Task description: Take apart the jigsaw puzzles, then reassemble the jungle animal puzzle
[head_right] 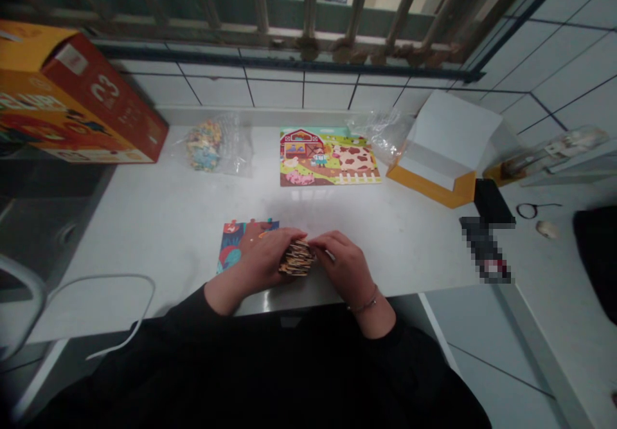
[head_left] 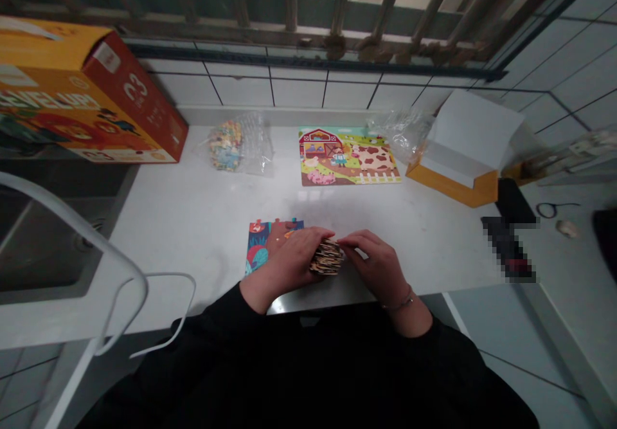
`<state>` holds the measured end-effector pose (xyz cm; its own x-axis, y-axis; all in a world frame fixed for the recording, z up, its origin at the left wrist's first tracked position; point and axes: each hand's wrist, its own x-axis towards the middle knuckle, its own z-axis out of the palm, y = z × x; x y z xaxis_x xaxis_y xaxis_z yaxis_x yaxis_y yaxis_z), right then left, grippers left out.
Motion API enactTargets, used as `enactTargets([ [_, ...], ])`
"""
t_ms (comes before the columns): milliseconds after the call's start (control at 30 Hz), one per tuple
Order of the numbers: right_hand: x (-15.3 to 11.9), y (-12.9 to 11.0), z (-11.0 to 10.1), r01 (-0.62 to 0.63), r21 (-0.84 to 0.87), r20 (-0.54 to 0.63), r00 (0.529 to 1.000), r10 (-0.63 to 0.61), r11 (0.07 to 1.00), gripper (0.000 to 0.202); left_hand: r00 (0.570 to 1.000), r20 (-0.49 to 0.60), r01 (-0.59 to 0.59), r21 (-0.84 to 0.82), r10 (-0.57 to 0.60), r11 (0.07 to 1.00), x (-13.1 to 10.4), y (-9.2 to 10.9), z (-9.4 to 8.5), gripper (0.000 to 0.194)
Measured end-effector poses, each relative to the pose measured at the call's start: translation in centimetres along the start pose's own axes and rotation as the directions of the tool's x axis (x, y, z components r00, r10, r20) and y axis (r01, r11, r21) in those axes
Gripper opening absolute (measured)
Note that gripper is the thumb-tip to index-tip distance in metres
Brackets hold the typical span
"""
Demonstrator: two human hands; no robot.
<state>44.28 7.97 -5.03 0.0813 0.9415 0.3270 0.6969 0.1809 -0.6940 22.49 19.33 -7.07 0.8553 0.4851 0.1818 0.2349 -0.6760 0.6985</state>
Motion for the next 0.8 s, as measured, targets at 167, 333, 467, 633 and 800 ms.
enactTargets([
  [167, -0.1, 0.3, -0.1, 0.076, -0.006, -0.01, 0.997, -0.076, 0.997, 0.025, 1.0, -0.014, -0.003, -0.004, 0.003, 1.0, 0.0, -0.1, 0.1, 0.06],
  [333, -0.5, 1.0, -0.2, 0.111, 0.1, 0.212, 0.969, -0.13, 0.989, 0.101, 0.996, -0.022, 0.089, 0.009, -0.089, 0.996, 0.1, 0.0, 0.2, 0.077],
  [467, -0.6, 0.6, 1.0, 0.12, 0.081, 0.221, 0.966, -0.135, 0.989, 0.087, 0.992, -0.044, 0.119, 0.033, -0.118, 0.992, 0.0, -0.1, 0.5, 0.088],
  [633, -0.2, 0.2, 1.6, 0.147, 0.003, 0.208, 0.967, -0.145, 0.989, 0.08, 0.996, -0.056, 0.078, 0.093, -0.073, 0.993, -0.7, -0.5, 0.0, 0.101],
  [800, 0.3, 0.1, 1.7, 0.147, 0.061, 0.21, 0.965, -0.156, 0.987, 0.076, 0.995, -0.062, 0.089, 0.157, -0.081, 0.984, -2.2, -0.9, -1.3, 0.109],
])
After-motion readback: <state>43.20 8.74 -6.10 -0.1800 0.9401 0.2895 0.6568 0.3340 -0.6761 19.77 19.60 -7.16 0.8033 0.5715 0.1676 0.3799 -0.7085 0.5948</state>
